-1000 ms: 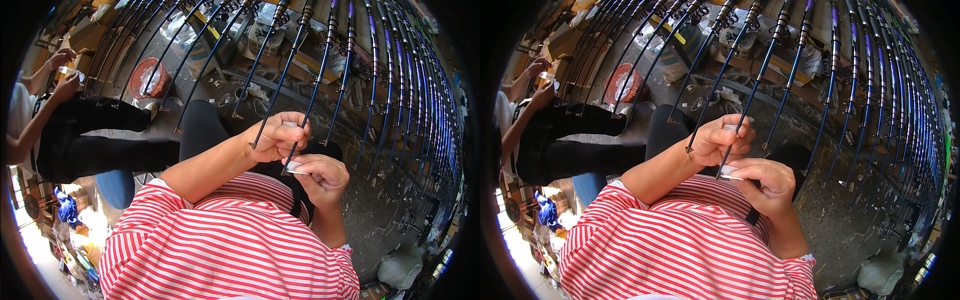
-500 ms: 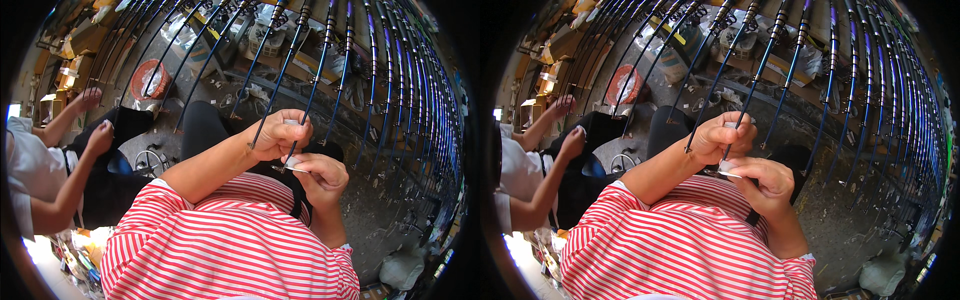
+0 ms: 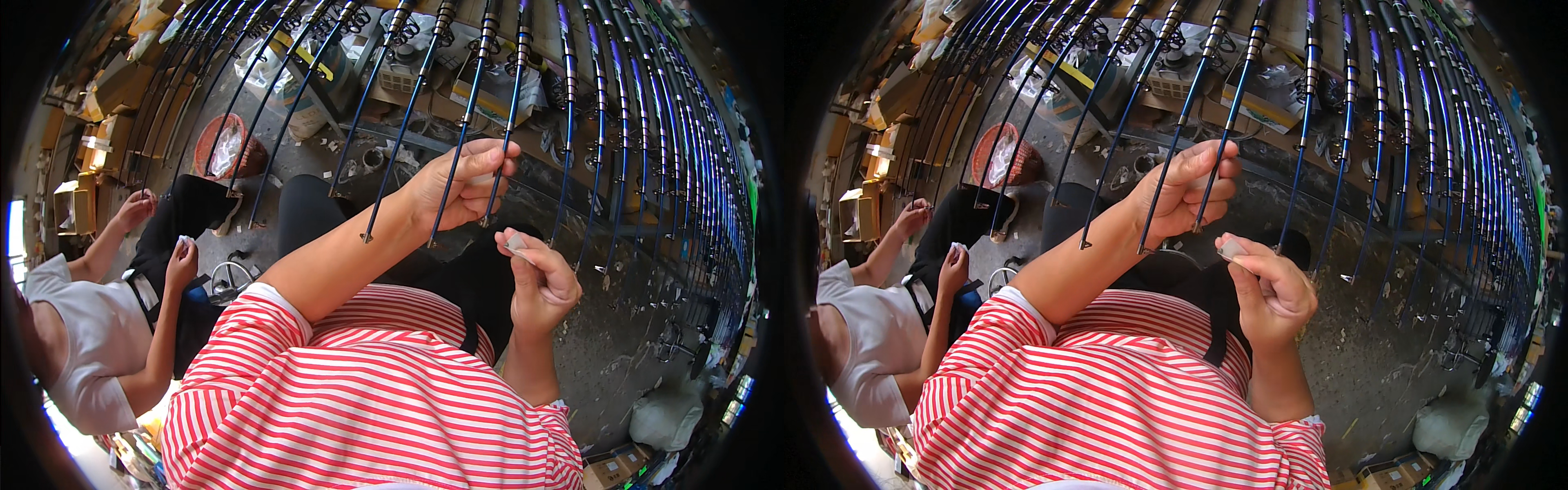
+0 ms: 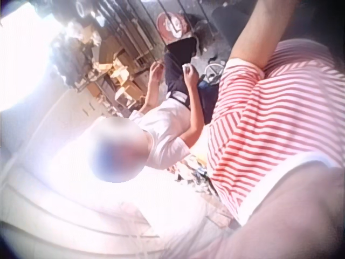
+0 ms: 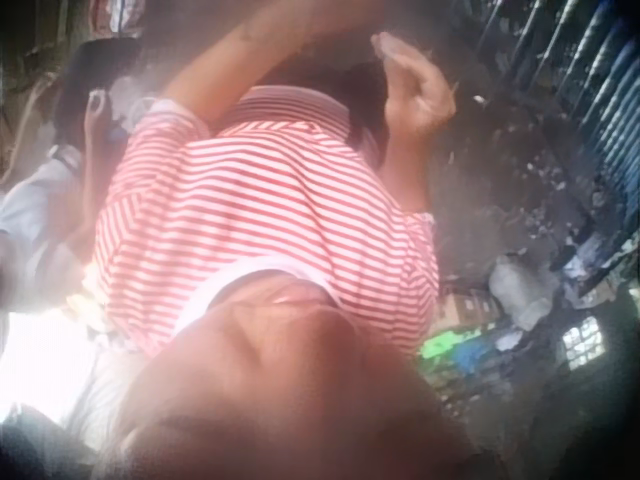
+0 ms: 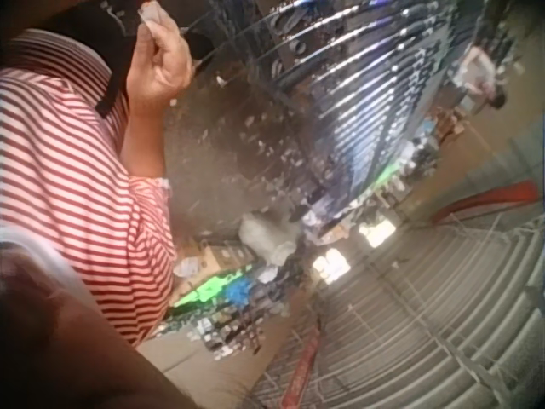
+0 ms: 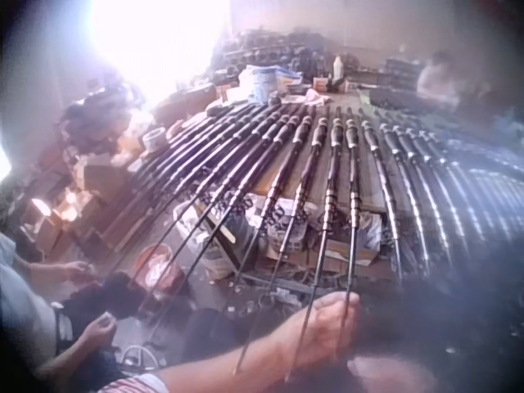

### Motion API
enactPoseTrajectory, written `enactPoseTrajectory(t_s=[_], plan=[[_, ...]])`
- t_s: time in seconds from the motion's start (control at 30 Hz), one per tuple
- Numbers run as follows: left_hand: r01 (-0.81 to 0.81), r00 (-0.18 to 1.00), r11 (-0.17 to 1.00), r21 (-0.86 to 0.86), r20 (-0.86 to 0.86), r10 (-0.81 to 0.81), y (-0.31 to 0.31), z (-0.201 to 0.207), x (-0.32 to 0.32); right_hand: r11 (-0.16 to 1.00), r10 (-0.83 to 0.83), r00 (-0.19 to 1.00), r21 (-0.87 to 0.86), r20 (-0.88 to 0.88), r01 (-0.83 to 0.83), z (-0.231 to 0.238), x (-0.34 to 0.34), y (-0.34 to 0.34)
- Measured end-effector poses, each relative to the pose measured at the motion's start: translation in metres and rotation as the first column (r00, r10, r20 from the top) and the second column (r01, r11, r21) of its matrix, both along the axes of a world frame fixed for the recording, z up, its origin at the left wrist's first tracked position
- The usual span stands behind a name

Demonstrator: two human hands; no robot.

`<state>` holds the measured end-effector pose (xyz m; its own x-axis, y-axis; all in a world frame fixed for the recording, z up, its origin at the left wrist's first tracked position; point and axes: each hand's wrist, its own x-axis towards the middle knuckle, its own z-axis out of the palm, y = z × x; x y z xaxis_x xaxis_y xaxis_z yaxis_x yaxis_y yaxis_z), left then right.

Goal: The person applies a liquid from a cup to the tips of fishing rods using a small applicator. Then, they pick up white tape strips and wrap them around the ends of the rods by hand.

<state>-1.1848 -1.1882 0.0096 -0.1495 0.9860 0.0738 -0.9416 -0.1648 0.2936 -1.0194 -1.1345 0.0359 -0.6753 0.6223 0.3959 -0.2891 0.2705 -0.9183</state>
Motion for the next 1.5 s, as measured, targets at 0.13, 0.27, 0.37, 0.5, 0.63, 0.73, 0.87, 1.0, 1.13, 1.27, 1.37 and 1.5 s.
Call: enactPoseTrajectory(t_s=[0.13,0.27,0.37,0.5,0.63,0.73,0.87,1.0,1.13,1.27,1.37,1.5], plan=[[0.088,0.995,0.993,0.080,0.035,-0.092,-0.007,-0.013,0.007,0.994,0.065,0.997,-0.087,-0.036,-0.068,0.001,-0.004,-0.001],[0.095,0.995,0.995,0.027,0.030,-0.096,-0.020,-0.013,0.012,0.975,0.178,0.983,-0.129,-0.042,-0.182,-0.004,-0.003,0.001],[0.062,0.997,0.998,-0.029,0.038,-0.061,-0.025,-0.011,0.017,0.963,0.240,0.970,-0.120,-0.027,-0.241,-0.003,-0.002,0.000],[0.069,0.996,0.997,0.035,0.062,-0.071,-0.026,-0.014,0.019,0.959,0.268,0.963,-0.094,-0.003,-0.267,-0.007,-0.001,0.001],[0.086,0.994,0.994,0.062,0.068,-0.090,-0.026,-0.015,0.018,0.953,0.294,0.956,-0.077,0.007,-0.293,-0.006,-0.001,0.002],[0.086,0.993,0.993,0.075,0.068,-0.092,-0.025,-0.015,0.018,0.954,0.296,0.955,-0.052,-0.008,-0.296,-0.009,-0.002,0.002],[0.087,0.991,0.992,0.095,0.089,-0.096,-0.025,-0.015,0.018,0.953,0.302,0.953,-0.022,0.003,-0.302,-0.006,-0.003,0.002],[0.085,0.991,0.992,0.090,0.096,-0.094,-0.025,-0.016,0.018,0.953,0.303,0.953,0.011,0.007,-0.303,-0.008,-0.005,0.003],[0.077,0.992,0.994,0.084,0.095,-0.085,-0.024,-0.014,0.019,0.948,0.319,0.946,-0.005,0.055,-0.319,-0.005,-0.003,0.003],[0.063,0.994,0.995,0.073,0.082,-0.069,-0.025,-0.014,0.020,0.945,0.326,0.943,-0.012,0.061,-0.326,-0.005,-0.003,0.002],[0.101,0.992,0.993,0.066,0.072,-0.105,-0.025,-0.013,0.018,0.946,0.325,0.944,0.000,0.062,-0.326,-0.004,-0.004,0.003],[0.117,0.991,0.991,0.056,0.064,-0.121,-0.026,-0.013,0.017,0.945,0.324,0.944,0.018,0.062,-0.326,-0.003,-0.005,0.002]])
